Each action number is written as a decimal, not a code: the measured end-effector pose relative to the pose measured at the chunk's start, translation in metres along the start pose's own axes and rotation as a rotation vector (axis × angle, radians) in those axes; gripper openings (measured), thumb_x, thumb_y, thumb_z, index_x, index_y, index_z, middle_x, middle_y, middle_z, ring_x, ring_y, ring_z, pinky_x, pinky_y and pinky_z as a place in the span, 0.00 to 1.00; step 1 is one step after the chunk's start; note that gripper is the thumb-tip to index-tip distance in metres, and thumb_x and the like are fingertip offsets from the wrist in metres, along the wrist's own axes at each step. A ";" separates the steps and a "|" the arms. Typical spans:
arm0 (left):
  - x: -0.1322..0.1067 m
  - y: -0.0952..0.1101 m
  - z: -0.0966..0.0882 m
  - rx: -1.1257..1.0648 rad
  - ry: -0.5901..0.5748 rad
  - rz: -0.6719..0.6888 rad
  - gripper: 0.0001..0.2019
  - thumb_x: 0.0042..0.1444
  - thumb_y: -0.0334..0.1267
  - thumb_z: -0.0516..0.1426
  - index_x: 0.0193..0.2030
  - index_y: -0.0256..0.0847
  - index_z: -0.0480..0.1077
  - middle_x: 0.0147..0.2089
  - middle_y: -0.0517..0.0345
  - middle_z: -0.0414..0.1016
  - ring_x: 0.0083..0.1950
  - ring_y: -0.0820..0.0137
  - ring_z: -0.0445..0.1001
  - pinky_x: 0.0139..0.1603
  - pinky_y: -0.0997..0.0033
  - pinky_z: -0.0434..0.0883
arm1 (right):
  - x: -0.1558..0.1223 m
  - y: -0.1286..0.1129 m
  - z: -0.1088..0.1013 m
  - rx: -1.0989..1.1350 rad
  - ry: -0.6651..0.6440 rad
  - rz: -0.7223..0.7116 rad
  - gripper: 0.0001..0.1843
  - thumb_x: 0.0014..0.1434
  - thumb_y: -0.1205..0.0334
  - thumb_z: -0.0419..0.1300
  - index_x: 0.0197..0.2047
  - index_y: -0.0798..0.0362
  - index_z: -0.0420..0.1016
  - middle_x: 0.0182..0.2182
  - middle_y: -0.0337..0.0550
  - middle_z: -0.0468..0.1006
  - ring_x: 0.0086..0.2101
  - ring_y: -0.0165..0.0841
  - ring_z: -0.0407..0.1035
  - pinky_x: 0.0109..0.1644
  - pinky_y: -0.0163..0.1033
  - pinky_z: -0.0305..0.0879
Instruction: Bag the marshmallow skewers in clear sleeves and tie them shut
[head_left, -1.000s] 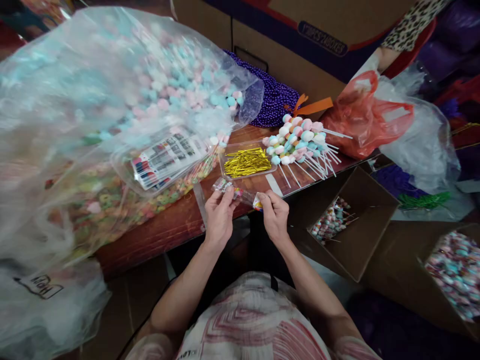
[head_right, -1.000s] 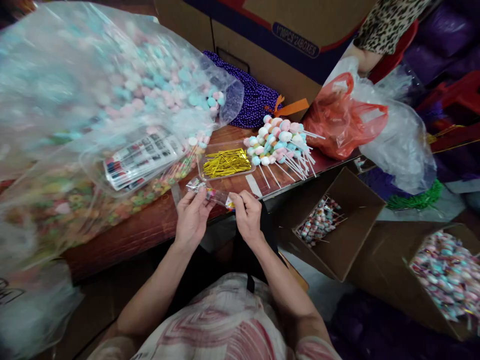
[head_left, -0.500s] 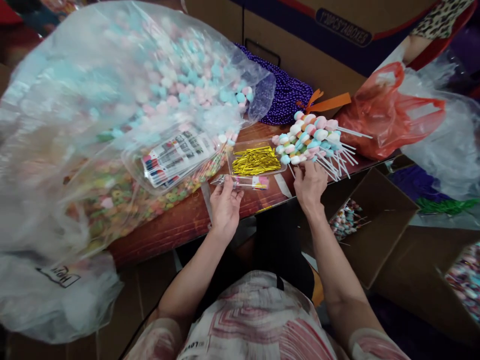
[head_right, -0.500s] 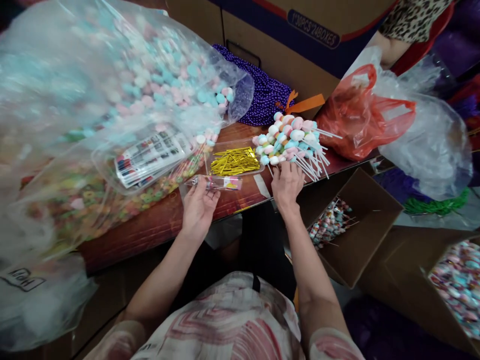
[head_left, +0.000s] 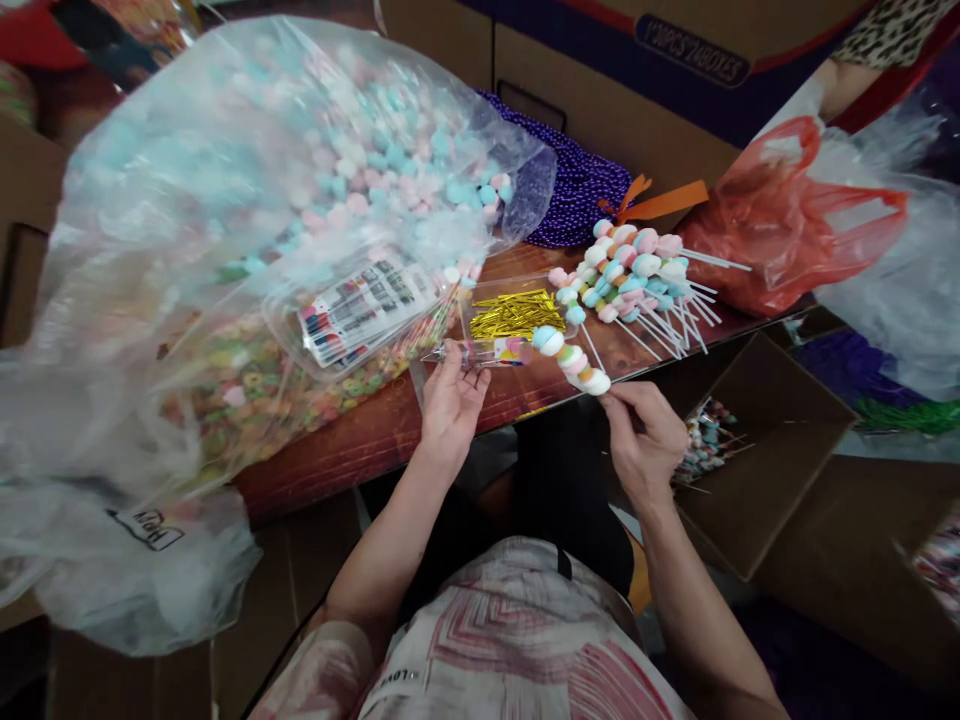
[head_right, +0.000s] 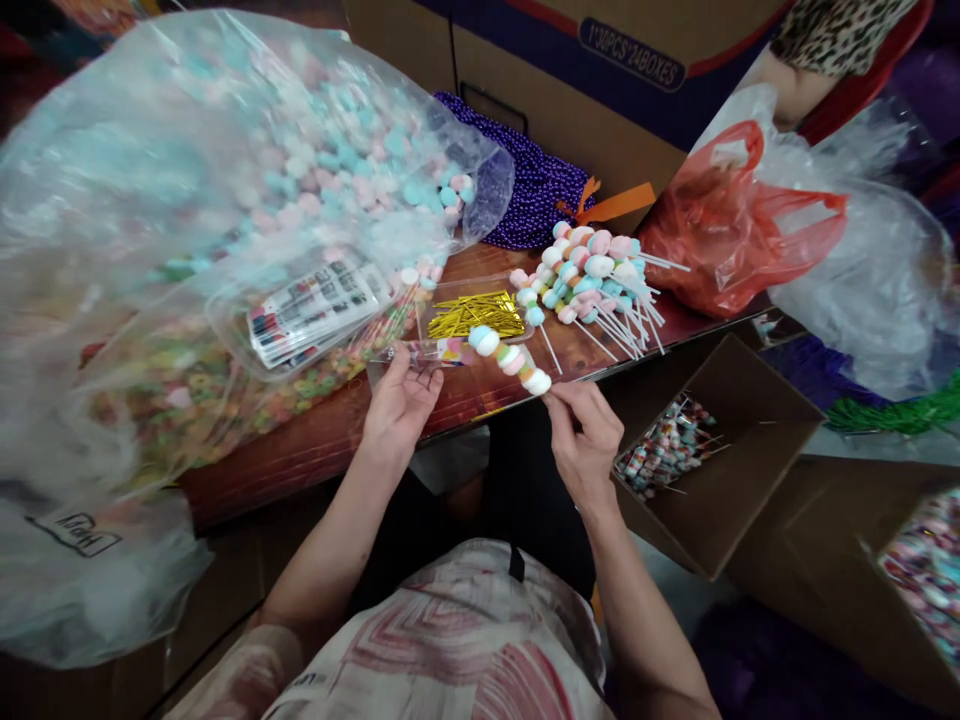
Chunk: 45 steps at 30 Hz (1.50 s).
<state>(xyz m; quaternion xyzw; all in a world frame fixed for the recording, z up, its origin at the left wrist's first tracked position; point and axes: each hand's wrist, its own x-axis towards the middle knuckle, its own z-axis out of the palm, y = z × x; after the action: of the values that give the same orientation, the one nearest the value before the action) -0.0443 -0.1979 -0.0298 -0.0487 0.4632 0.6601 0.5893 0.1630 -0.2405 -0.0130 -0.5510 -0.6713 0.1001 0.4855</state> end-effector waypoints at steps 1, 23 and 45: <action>0.000 -0.001 -0.001 0.012 -0.009 0.013 0.13 0.53 0.45 0.69 0.34 0.43 0.73 0.35 0.61 0.79 0.37 0.76 0.77 0.43 0.74 0.72 | -0.004 -0.003 -0.003 -0.009 -0.017 -0.020 0.05 0.64 0.65 0.62 0.36 0.49 0.79 0.30 0.40 0.79 0.31 0.33 0.72 0.37 0.41 0.69; -0.002 -0.010 -0.012 0.133 -0.157 0.285 0.20 0.46 0.53 0.71 0.34 0.43 0.69 0.30 0.65 0.75 0.31 0.75 0.77 0.40 0.71 0.76 | -0.018 -0.012 0.010 0.046 -0.286 -0.027 0.08 0.67 0.65 0.60 0.39 0.51 0.81 0.26 0.37 0.68 0.26 0.29 0.64 0.31 0.36 0.62; -0.006 -0.012 -0.019 0.191 -0.293 0.265 0.21 0.53 0.57 0.66 0.40 0.44 0.67 0.35 0.61 0.81 0.36 0.70 0.82 0.36 0.74 0.76 | -0.026 -0.017 0.028 0.122 -0.321 0.064 0.07 0.66 0.66 0.60 0.37 0.51 0.79 0.28 0.39 0.72 0.27 0.30 0.65 0.33 0.37 0.62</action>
<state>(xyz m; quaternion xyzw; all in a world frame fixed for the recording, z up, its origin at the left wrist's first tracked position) -0.0420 -0.2168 -0.0437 0.1649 0.4355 0.6850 0.5603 0.1282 -0.2574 -0.0296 -0.5185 -0.7150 0.2429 0.4013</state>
